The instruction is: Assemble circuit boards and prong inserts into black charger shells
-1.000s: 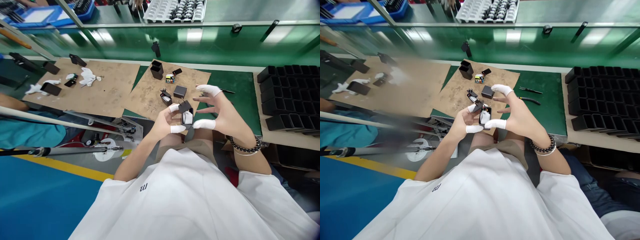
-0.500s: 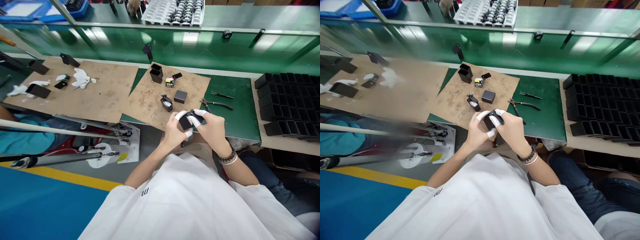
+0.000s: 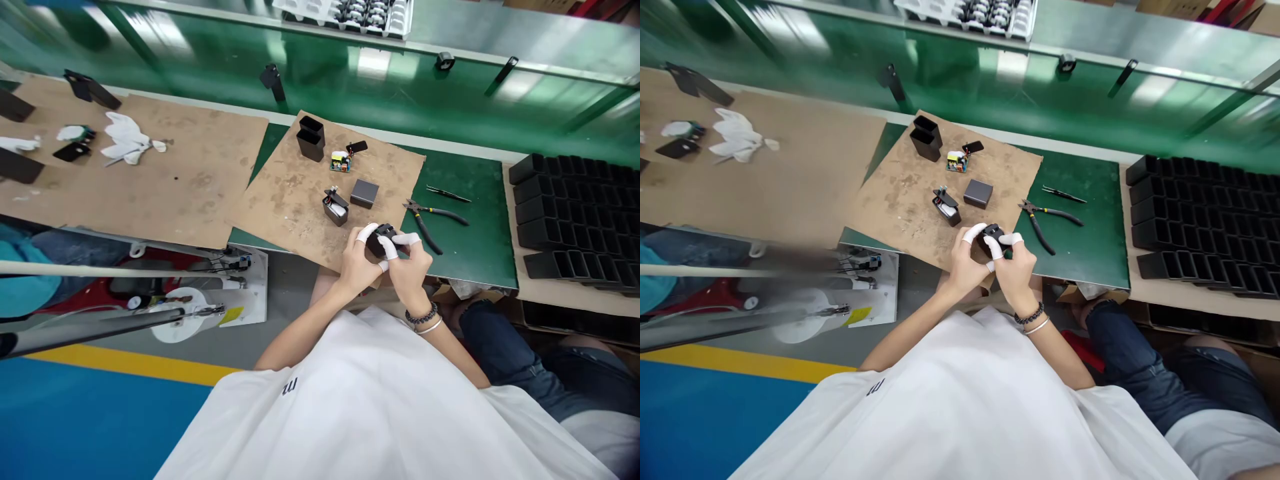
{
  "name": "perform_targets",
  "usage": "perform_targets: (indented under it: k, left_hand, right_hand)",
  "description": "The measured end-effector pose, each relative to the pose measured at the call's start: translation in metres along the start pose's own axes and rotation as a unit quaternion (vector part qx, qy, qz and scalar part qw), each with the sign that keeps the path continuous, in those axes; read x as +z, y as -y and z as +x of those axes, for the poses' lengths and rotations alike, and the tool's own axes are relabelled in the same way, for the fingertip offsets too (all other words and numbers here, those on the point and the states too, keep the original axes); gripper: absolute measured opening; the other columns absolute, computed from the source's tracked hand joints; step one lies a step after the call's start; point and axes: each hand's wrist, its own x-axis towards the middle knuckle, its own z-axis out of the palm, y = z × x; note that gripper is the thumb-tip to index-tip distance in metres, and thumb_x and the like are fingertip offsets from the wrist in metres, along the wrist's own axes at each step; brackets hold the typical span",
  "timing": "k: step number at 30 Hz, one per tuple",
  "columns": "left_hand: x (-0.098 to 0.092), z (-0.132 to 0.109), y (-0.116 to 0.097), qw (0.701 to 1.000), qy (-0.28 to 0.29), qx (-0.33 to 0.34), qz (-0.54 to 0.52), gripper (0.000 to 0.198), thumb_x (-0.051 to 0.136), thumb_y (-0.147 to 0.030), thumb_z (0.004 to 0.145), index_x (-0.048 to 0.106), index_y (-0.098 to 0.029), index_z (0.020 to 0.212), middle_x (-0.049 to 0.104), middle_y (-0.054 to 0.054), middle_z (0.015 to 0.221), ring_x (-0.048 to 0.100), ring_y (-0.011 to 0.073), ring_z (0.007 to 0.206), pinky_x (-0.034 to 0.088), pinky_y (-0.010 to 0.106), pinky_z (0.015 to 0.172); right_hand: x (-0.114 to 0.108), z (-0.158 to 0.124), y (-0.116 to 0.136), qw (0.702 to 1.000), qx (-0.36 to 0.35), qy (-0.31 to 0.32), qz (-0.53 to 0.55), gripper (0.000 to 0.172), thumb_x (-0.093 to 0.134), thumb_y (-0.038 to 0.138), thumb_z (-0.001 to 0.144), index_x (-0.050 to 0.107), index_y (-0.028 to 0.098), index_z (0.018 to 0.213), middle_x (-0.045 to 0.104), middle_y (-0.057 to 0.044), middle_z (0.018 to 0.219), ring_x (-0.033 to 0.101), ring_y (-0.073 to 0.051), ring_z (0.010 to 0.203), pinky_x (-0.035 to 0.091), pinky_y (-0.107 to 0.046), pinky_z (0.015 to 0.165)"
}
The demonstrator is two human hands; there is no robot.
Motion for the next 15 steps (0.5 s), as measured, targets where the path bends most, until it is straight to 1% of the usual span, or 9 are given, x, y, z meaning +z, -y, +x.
perform_targets:
  k: [1,3,5,7,9,10,13,14,15]
  left_hand:
    - [-0.001,0.0,0.0,1.0,0.001,-0.001,0.005,0.069,0.075,-0.017,0.075,0.049,-0.022,0.138,0.06,0.008,0.121,0.066,0.0241,0.113,0.058,0.037,0.097]
    - [-0.004,-0.001,0.0,1.0,-0.001,-0.006,0.018,0.066,0.072,-0.015,0.077,0.049,-0.022,0.138,0.061,0.009,0.121,0.067,0.0242,0.111,0.058,0.037,0.096]
    - [-0.009,-0.002,-0.001,0.999,0.015,-0.008,0.034,0.065,0.07,-0.014,0.078,0.048,-0.021,0.14,0.063,0.011,0.122,0.068,0.0251,0.112,0.059,0.038,0.096]
    - [-0.018,-0.003,-0.004,0.997,0.047,-0.005,0.056,0.067,0.07,-0.017,0.08,0.046,-0.02,0.142,0.063,0.013,0.127,0.066,0.0277,0.118,0.057,0.042,0.1]
    - [-0.03,-0.005,-0.009,0.995,0.058,-0.005,0.075,0.07,0.072,-0.022,0.082,0.043,-0.02,0.146,0.063,0.015,0.133,0.064,0.0301,0.125,0.055,0.046,0.107]
    - [-0.038,-0.006,-0.01,0.995,0.049,-0.007,0.082,0.072,0.073,-0.026,0.084,0.041,-0.02,0.148,0.063,0.015,0.134,0.063,0.0303,0.126,0.053,0.046,0.109]
    - [-0.063,-0.013,-0.013,0.995,-0.013,-0.017,0.1,0.078,0.074,-0.032,0.086,0.035,-0.02,0.153,0.065,0.014,0.132,0.065,0.0285,0.124,0.053,0.045,0.109]
    - [-0.071,-0.016,-0.013,0.993,-0.033,-0.021,0.11,0.079,0.074,-0.032,0.087,0.035,-0.02,0.154,0.065,0.014,0.13,0.065,0.0281,0.122,0.053,0.045,0.109]
    - [-0.078,-0.019,-0.012,0.991,-0.048,-0.026,0.121,0.078,0.074,-0.032,0.087,0.034,-0.02,0.154,0.066,0.014,0.128,0.066,0.0278,0.121,0.053,0.045,0.108]
  right_hand:
    - [0.002,-0.004,-0.001,1.0,-0.012,-0.004,0.008,0.023,0.07,0.044,0.091,0.076,0.022,0.095,0.083,-0.008,0.096,0.079,-0.026,0.085,0.064,-0.039,0.08]
    - [0.004,-0.009,-0.001,0.999,-0.043,0.009,0.017,0.024,0.07,0.042,0.092,0.076,0.023,0.103,0.082,-0.01,0.111,0.079,-0.027,0.1,0.064,-0.041,0.089]
    - [0.001,-0.009,-0.002,0.998,-0.061,0.034,0.006,0.025,0.072,0.04,0.09,0.076,0.023,0.108,0.08,-0.011,0.117,0.078,-0.028,0.105,0.065,-0.042,0.09]
    - [-0.006,0.0,-0.002,0.995,-0.071,0.072,-0.016,0.023,0.073,0.038,0.087,0.076,0.022,0.104,0.082,-0.01,0.106,0.079,-0.027,0.093,0.066,-0.04,0.081]
    - [-0.016,0.012,-0.001,0.99,-0.097,0.099,-0.026,0.019,0.075,0.036,0.087,0.076,0.022,0.1,0.082,-0.007,0.094,0.078,-0.024,0.079,0.066,-0.037,0.073]
    - [-0.021,0.018,0.0,0.988,-0.117,0.093,-0.027,0.019,0.076,0.036,0.086,0.076,0.022,0.1,0.082,-0.007,0.093,0.078,-0.024,0.078,0.066,-0.037,0.073]
    - [-0.026,0.026,0.001,0.983,-0.174,0.044,-0.043,0.021,0.078,0.034,0.087,0.076,0.024,0.105,0.081,-0.009,0.1,0.078,-0.025,0.086,0.066,-0.04,0.08]
    - [-0.025,0.026,0.0,0.979,-0.192,0.051,-0.05,0.019,0.075,0.033,0.089,0.076,0.024,0.105,0.081,-0.009,0.097,0.078,-0.025,0.085,0.066,-0.04,0.078]
    - [-0.023,0.024,0.0,0.975,-0.204,0.073,-0.055,0.016,0.073,0.032,0.091,0.076,0.024,0.104,0.08,-0.009,0.093,0.077,-0.024,0.08,0.065,-0.038,0.074]
